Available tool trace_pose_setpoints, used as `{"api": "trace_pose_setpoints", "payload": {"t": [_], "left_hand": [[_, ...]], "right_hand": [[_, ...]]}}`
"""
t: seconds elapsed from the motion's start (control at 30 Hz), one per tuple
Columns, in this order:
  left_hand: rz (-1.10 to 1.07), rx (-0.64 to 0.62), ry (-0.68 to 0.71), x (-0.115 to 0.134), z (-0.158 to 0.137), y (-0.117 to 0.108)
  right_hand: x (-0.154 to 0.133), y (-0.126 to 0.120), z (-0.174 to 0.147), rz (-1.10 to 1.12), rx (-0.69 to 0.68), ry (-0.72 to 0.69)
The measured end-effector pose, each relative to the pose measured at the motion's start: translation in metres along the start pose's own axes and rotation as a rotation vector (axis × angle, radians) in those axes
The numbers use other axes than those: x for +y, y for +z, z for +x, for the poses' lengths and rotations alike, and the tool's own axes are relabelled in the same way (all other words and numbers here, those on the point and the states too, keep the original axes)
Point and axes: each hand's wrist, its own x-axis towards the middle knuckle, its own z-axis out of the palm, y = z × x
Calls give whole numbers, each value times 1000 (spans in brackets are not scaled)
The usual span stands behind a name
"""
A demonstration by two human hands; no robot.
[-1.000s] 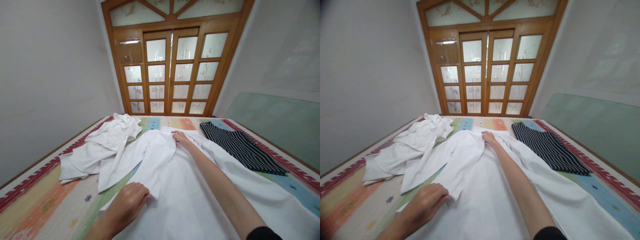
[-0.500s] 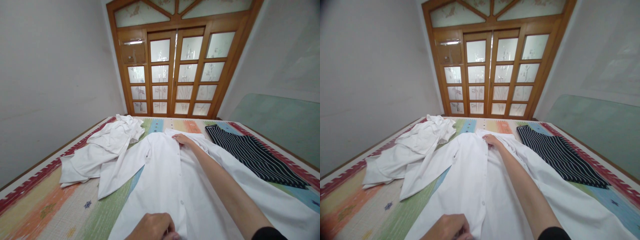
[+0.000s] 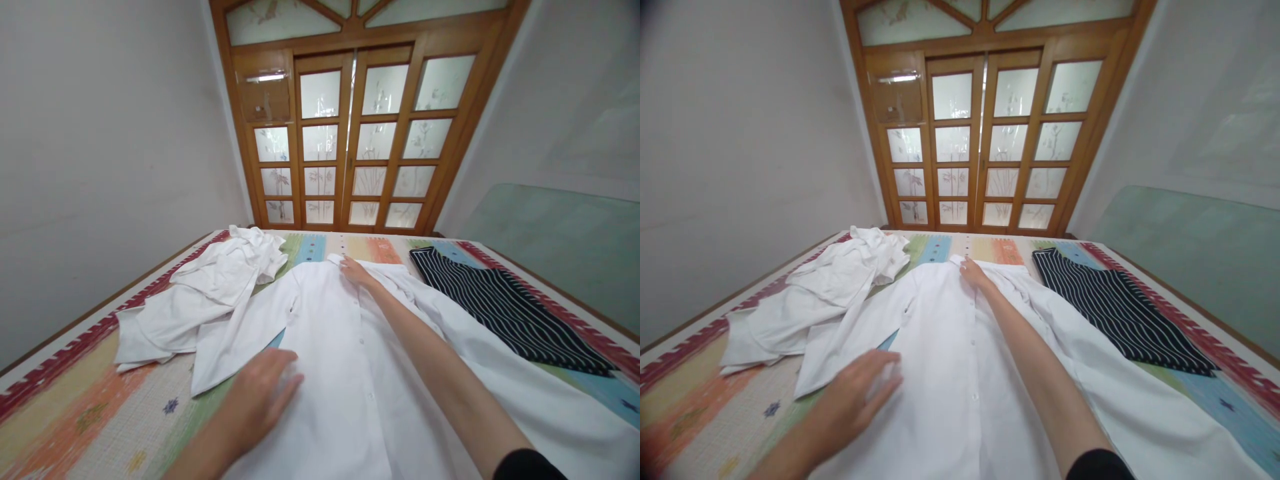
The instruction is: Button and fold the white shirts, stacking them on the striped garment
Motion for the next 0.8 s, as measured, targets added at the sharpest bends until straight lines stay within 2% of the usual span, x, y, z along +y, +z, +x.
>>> {"api": "trace_pose_setpoints", "payload": {"t": [0.07, 0.13, 0.23, 0.3, 0.43, 0.53, 0.6, 0.7, 0.8], "left_hand": [[185, 172, -176, -40, 6, -21], [341, 245, -334, -81, 9, -37], [353, 159, -451, -128, 12, -49], [325, 112, -463, -141, 13, -51], [316, -11, -513, -133, 19, -61], [384, -110, -547, -116, 27, -83], [439, -141, -499, -107, 36, -104], [543, -149, -464, -97, 51, -140], [641, -40, -465, -93, 64, -176]], "right_hand": [[-2, 7, -7, -41, -58, -1], [-4, 14, -16, -83, -110, -7], [-7, 24, -30, -126, -177, 19], [-9, 30, -39, -171, -199, 57], [-14, 35, -51, -244, -171, 84], [-17, 35, -56, -269, -140, 86], [-19, 34, -57, -284, -127, 84], [-21, 32, -59, -304, -114, 81], [-23, 31, -60, -321, -108, 75]]}}
